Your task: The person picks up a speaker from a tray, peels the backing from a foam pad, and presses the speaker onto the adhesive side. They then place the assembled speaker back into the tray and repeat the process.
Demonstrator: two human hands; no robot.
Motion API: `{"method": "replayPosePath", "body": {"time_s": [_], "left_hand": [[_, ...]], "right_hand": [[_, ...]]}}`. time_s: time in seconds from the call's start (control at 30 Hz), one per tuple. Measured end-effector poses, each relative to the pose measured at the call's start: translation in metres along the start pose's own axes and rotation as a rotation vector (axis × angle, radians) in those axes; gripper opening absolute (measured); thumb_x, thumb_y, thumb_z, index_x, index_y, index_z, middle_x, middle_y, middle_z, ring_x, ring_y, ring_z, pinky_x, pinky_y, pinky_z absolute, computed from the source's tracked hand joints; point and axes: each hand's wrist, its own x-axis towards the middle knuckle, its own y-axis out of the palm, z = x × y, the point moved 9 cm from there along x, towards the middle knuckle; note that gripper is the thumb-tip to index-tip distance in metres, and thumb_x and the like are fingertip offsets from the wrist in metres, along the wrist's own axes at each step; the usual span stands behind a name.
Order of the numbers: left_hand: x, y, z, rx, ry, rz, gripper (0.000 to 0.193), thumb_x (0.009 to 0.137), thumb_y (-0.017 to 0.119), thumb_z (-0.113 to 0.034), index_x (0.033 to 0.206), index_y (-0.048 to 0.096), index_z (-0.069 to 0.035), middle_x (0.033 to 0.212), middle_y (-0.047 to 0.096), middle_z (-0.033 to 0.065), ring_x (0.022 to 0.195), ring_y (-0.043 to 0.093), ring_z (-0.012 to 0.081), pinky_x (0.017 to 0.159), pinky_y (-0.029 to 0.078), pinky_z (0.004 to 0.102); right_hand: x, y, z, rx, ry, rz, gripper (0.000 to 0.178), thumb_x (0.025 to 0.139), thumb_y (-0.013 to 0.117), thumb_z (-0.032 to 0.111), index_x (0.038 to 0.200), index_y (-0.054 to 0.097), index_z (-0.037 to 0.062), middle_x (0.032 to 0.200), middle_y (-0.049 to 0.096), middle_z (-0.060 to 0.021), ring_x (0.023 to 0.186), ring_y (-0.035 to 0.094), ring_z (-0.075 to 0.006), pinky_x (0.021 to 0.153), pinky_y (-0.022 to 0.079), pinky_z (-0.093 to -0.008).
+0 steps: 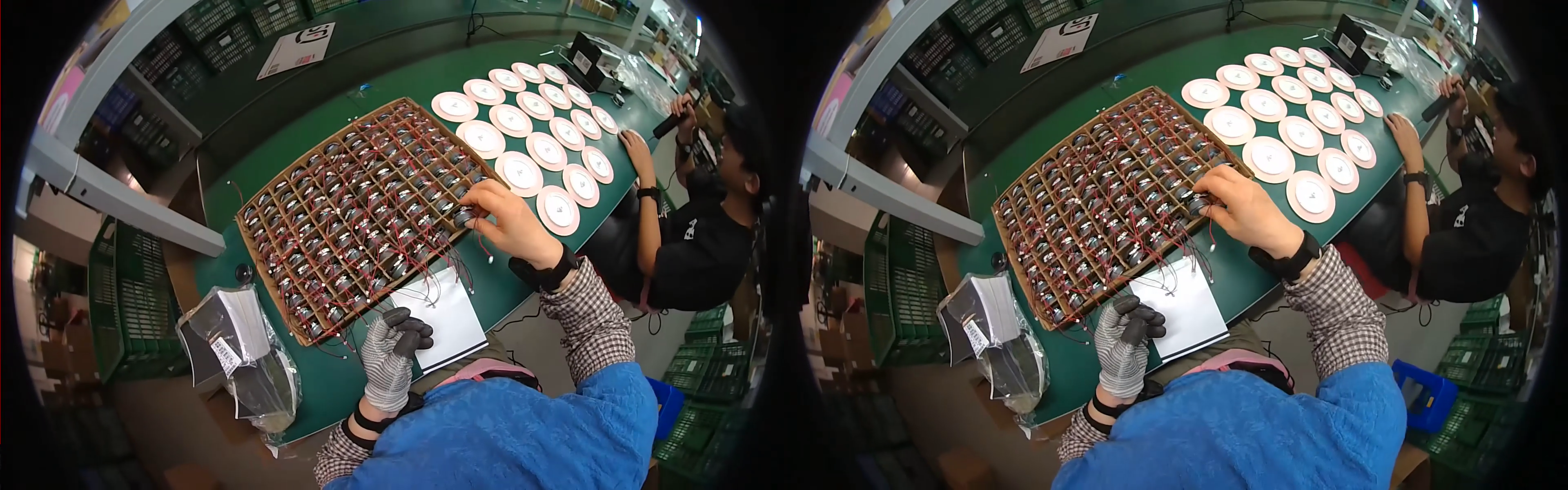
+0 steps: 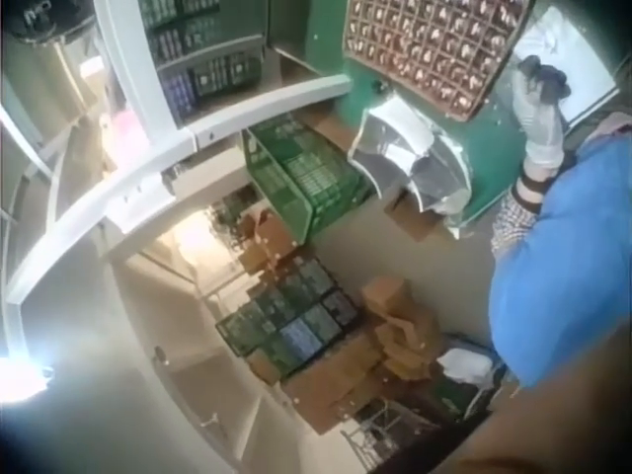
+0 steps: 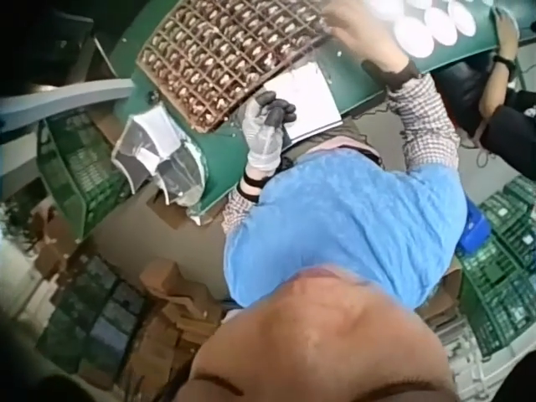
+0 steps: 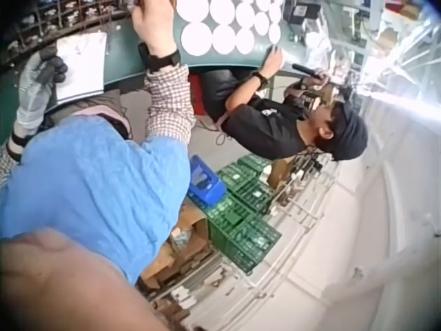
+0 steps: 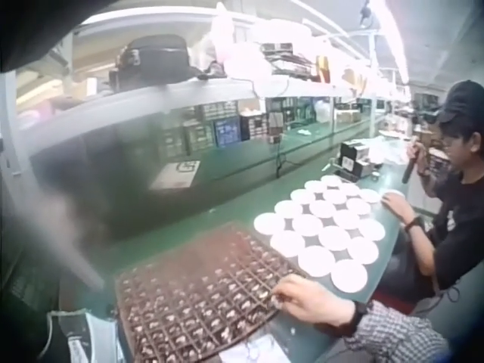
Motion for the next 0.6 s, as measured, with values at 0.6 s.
{"method": "replayPosePath", "body": {"time_s": [0.6], "left_hand": [[0.005,-0.002,0.016,0.063,-0.155,-0.064,0.028,0.084,0.056,-0.009,0.108,0.048,0.002,0.087,0.058,0.0127,0.078,0.061,0.0226,0.064,0.053,0.0304]], "right_hand": [[0.009,0.000,0.009,-0.220,-0.245,0.156,0.023,0.067,0.060,0.004,0.090,0.059,0.0002,0.095,0.057,-0.0115,0.077,0.058,-0.0250,0.064,0.047,-0.0330]]}}
